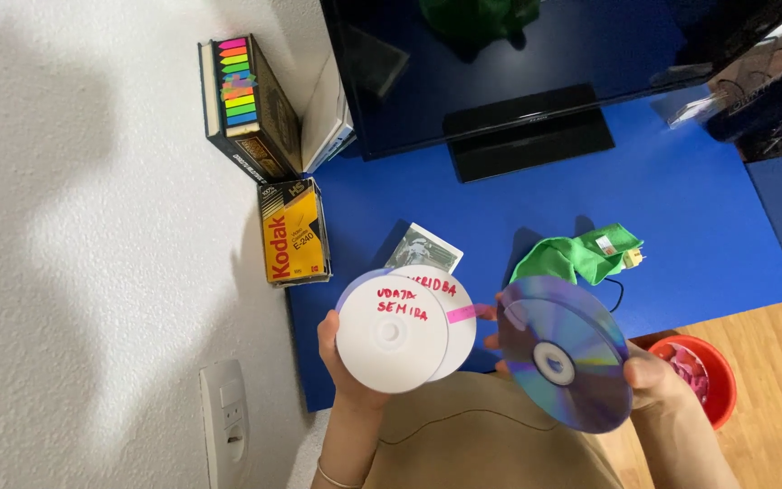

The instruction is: The person is organizing and sorting various items on a blue desk, including CDs, books, boxes, and a cleaning cloth.

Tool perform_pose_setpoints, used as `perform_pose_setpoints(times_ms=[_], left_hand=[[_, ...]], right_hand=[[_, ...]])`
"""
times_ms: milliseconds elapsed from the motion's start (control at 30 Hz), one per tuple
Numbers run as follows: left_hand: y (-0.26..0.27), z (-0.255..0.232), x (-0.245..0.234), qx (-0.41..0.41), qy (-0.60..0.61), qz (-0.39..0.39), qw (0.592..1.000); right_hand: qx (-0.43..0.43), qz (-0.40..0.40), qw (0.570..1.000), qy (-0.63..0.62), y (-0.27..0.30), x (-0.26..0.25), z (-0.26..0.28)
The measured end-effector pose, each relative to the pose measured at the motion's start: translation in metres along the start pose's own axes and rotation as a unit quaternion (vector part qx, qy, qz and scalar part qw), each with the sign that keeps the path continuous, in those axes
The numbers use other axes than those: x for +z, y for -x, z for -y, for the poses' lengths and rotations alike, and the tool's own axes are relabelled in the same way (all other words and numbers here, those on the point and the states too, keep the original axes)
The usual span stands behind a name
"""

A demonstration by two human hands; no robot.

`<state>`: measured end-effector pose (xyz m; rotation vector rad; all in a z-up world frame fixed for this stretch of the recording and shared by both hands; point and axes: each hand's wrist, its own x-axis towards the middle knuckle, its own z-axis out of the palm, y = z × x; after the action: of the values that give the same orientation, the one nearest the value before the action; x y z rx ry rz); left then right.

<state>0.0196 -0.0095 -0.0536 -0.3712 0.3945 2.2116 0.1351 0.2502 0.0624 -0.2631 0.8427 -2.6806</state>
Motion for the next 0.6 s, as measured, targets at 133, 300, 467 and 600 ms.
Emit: perform_pose_setpoints(times_ms=[133, 300, 467, 600], left_hand=[[0.001, -0.001, 0.0, -0.007, 0.004, 0.009, 1.0], [0.002, 0.0, -0.003, -0.015, 0.009, 0.019, 1.0], [-0.001, 0.0, -0.001, -0.028, 0.016, 0.032, 0.999], [-0.002, 0.005, -0.001, -0.027, 0.021, 0.037, 0.999]], right_hand=[[-0.01, -0.037, 0.998, 0.054, 0.001, 0.005, 0.009], [0.107, -0.251, 0.924, 0.268, 0.0, 0.005, 0.032], [0.136, -0.372, 0.72, 0.57, -0.03, 0.022, 0.045], [0.126, -0.314, 0.696, 0.633, -0.056, 0.043, 0.03]])
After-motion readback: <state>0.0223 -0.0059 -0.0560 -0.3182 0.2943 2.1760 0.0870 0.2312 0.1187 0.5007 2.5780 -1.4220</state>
